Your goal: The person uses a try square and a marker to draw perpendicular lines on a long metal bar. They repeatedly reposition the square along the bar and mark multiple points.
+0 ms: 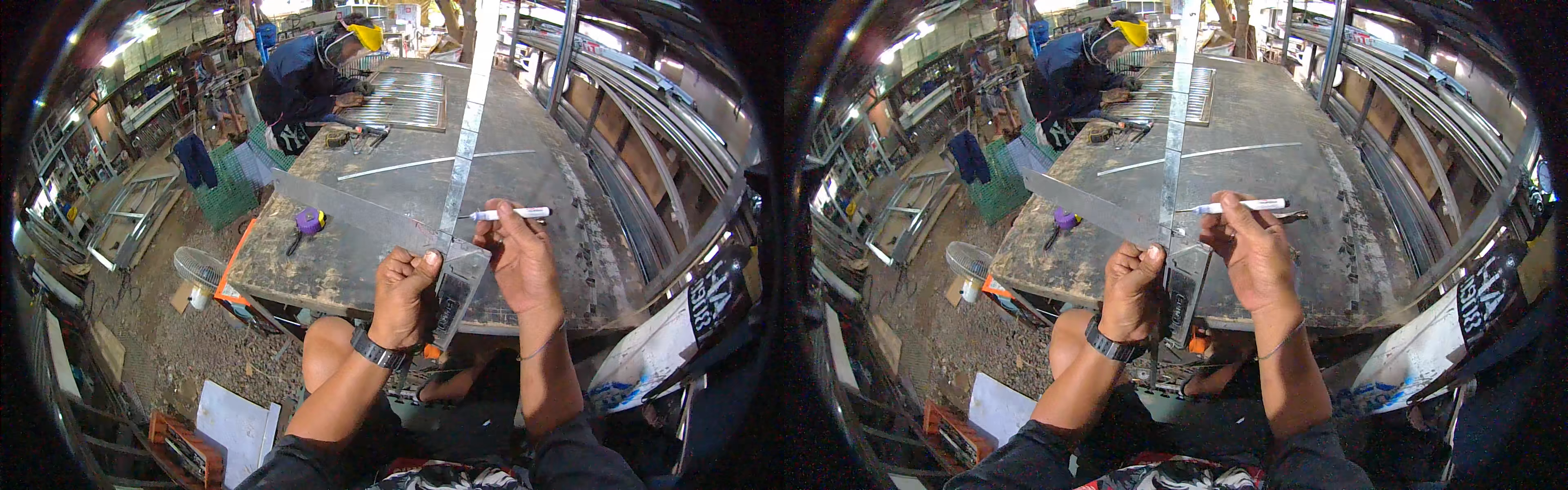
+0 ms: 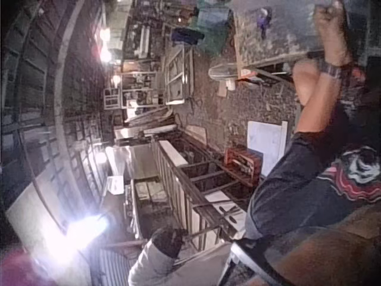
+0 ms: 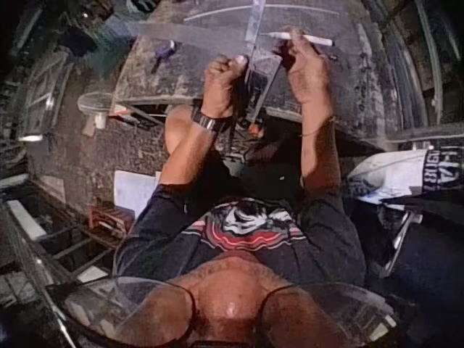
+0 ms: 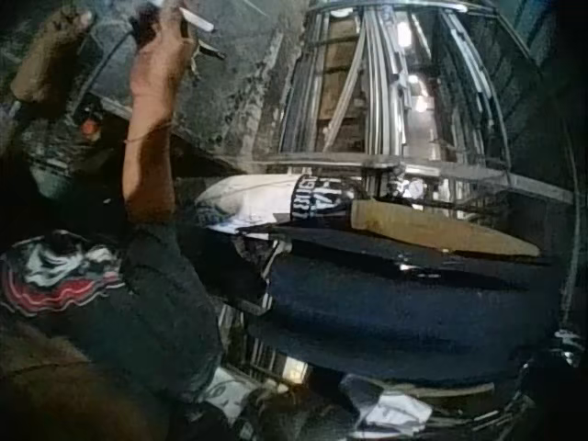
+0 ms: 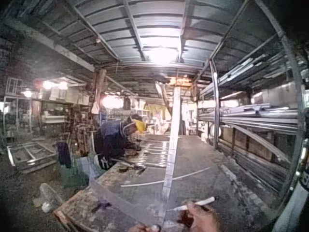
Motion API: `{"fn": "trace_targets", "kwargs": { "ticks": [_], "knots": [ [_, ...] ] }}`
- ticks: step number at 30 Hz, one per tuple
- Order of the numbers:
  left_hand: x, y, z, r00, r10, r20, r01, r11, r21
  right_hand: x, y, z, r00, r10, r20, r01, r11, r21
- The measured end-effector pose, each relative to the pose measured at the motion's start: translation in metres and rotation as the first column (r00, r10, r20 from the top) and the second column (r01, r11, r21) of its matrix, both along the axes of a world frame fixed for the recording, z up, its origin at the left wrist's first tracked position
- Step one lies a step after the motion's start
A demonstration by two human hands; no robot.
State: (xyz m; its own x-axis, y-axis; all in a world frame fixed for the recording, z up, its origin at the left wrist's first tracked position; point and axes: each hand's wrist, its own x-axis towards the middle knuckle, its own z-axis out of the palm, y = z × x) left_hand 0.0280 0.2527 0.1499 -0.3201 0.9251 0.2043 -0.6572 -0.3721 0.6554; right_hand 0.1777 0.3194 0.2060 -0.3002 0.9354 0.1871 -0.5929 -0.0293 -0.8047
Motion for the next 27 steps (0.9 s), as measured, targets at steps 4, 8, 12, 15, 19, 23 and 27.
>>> {"fn": "trace_targets", "kwargs": {
  "ticks": [4, 8, 12, 15, 19, 23, 27],
  "knots": [
    [0.003, -0.001, 0.002, 1.000, -0.018, 0.008, 0.017, 1.000, 0.009, -0.006, -0.009, 0.007, 0.999, 0.013, 0.041, -0.012, 1.000, -0.017],
    [0.003, -0.001, 0.000, 0.999, 0.016, -0.046, -0.017, 1.000, -0.003, -0.007, -0.006, 0.004, 0.999, 0.013, 0.039, -0.011, 0.999, -0.040],
    [0.003, 0.000, -0.003, 0.998, 0.004, -0.069, -0.004, 1.000, -0.005, -0.008, -0.002, -0.002, 0.999, 0.041, 0.030, -0.039, 0.996, -0.077],
    [0.004, 0.000, -0.003, 0.995, 0.029, -0.094, -0.028, 1.000, 0.004, -0.009, 0.000, -0.003, 0.998, 0.041, 0.045, -0.037, 0.996, -0.085],
    [0.005, 0.000, -0.003, 0.994, 0.043, -0.097, -0.039, 0.998, 0.040, -0.009, 0.002, -0.003, 0.999, 0.048, 0.005, -0.047, 0.993, -0.107],
    [0.006, 0.001, -0.004, 0.990, 0.068, -0.128, -0.071, 0.997, -0.025, -0.009, 0.002, -0.003, 0.999, 0.012, 0.036, -0.008, 0.993, -0.116],
    [0.006, 0.002, -0.007, 0.983, 0.085, -0.161, -0.095, 0.994, -0.053, -0.008, 0.003, -0.006, 0.998, -0.024, 0.059, 0.030, 0.995, -0.099]
  ]
}}
